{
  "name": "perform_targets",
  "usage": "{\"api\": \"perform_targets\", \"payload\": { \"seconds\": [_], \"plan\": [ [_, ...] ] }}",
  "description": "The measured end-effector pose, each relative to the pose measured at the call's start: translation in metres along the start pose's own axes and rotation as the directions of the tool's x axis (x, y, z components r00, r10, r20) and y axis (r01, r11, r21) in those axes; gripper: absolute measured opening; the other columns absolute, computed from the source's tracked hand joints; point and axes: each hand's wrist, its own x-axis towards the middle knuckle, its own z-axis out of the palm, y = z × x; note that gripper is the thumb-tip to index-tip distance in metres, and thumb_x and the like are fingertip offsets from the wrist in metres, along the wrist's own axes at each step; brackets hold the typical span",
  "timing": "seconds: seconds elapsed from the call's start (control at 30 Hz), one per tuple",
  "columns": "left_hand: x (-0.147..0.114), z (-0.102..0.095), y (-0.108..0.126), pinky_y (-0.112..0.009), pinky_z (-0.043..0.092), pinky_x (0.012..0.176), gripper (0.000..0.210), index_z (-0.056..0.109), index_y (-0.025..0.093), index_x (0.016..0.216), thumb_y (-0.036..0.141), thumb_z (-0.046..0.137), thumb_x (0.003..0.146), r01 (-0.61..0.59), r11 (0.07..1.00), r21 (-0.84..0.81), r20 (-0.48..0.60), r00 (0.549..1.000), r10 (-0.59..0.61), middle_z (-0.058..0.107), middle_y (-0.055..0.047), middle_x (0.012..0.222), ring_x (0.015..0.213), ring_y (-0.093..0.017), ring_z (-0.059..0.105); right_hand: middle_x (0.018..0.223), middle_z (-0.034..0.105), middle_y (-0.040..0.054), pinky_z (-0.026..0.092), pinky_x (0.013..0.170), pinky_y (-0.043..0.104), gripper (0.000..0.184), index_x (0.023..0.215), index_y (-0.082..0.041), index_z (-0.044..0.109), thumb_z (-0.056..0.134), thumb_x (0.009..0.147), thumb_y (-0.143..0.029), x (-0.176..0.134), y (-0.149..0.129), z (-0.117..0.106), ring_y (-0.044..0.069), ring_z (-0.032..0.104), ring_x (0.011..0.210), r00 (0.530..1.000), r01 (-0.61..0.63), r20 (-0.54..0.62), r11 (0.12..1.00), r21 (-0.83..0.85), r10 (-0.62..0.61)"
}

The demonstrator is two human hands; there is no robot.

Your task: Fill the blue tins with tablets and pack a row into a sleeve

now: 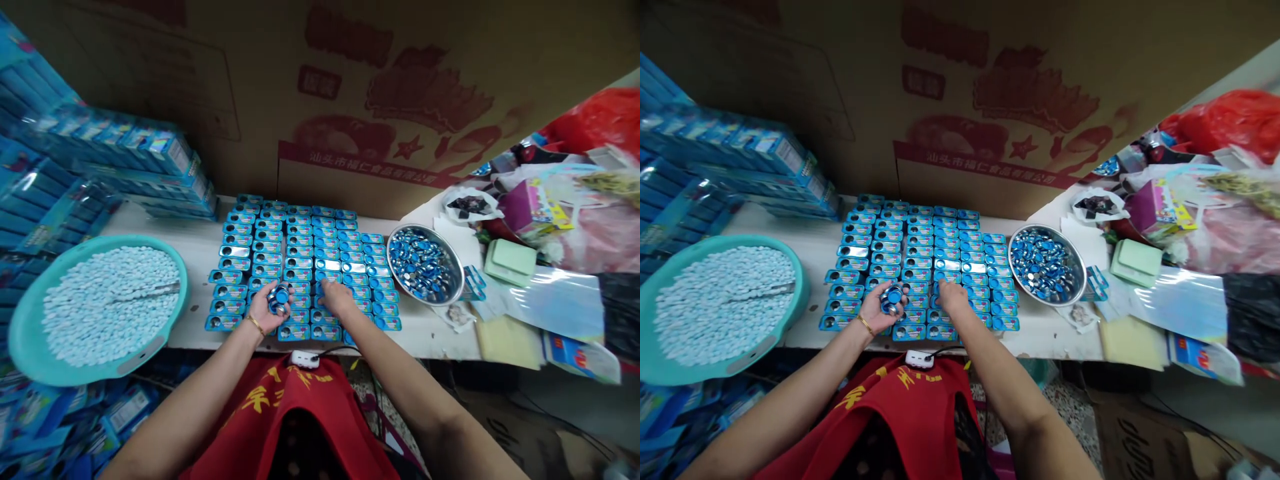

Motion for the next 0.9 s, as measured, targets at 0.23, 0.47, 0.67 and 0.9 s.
{"api": "perform_targets", "payload": {
  "seconds": [0.23,0.47,0.67,0.9],
  "plan": [
    [0.01,0.003,-0.007,-0.021,0.04,0.038,0.015,0.057,0.012,0.076,0.025,0.049,0.076,-0.079,0.997,-0.019,-0.031,0.996,0.079,0.061,-0.006,0.063,0.051,-0.014,0.057,0.102,0.055,0.0044,0.042,0.077,0.024,0.022,0.101,-0.024,0.054,0.046,0.083,-0.032,-0.049,-0.044,0.004,0.015,0.053,0.093,0.809,0.537,-0.431,0.802,0.262,-0.4],
    [0.015,0.009,-0.011,-0.024,0.045,0.046,0.02,0.059,0.011,0.072,0.025,0.047,0.077,-0.095,0.995,0.016,0.016,0.995,0.095,0.063,-0.008,0.066,0.055,-0.015,0.059,0.111,0.051,0.0079,0.039,0.086,0.03,0.019,0.095,-0.02,0.055,0.039,0.086,-0.022,-0.06,-0.051,0.023,0.018,0.048,0.103,0.725,0.603,-0.514,0.783,0.152,-0.459],
    [0.022,0.011,-0.013,-0.025,0.044,0.044,0.017,0.059,0.011,0.076,0.025,0.049,0.075,-0.124,0.992,0.012,0.039,0.992,0.124,0.063,-0.007,0.065,0.055,-0.016,0.059,0.113,0.052,0.0076,0.042,0.083,0.028,0.005,0.08,-0.019,0.054,0.05,0.08,-0.021,-0.055,-0.035,0.012,0.016,0.049,0.103,0.747,0.63,-0.565,0.643,0.435,-0.349],
    [0.03,0.013,-0.025,-0.027,0.045,0.045,0.015,0.058,0.011,0.078,0.024,0.051,0.074,-0.089,0.996,-0.022,0.037,0.995,0.09,0.064,-0.01,0.073,0.062,-0.018,0.06,0.077,0.058,0.0024,0.043,0.07,0.025,0.012,0.063,-0.018,0.054,0.06,0.072,-0.024,-0.032,-0.019,0.01,0.015,0.057,0.082,0.838,0.518,-0.511,0.574,0.634,-0.192]
  ]
}}
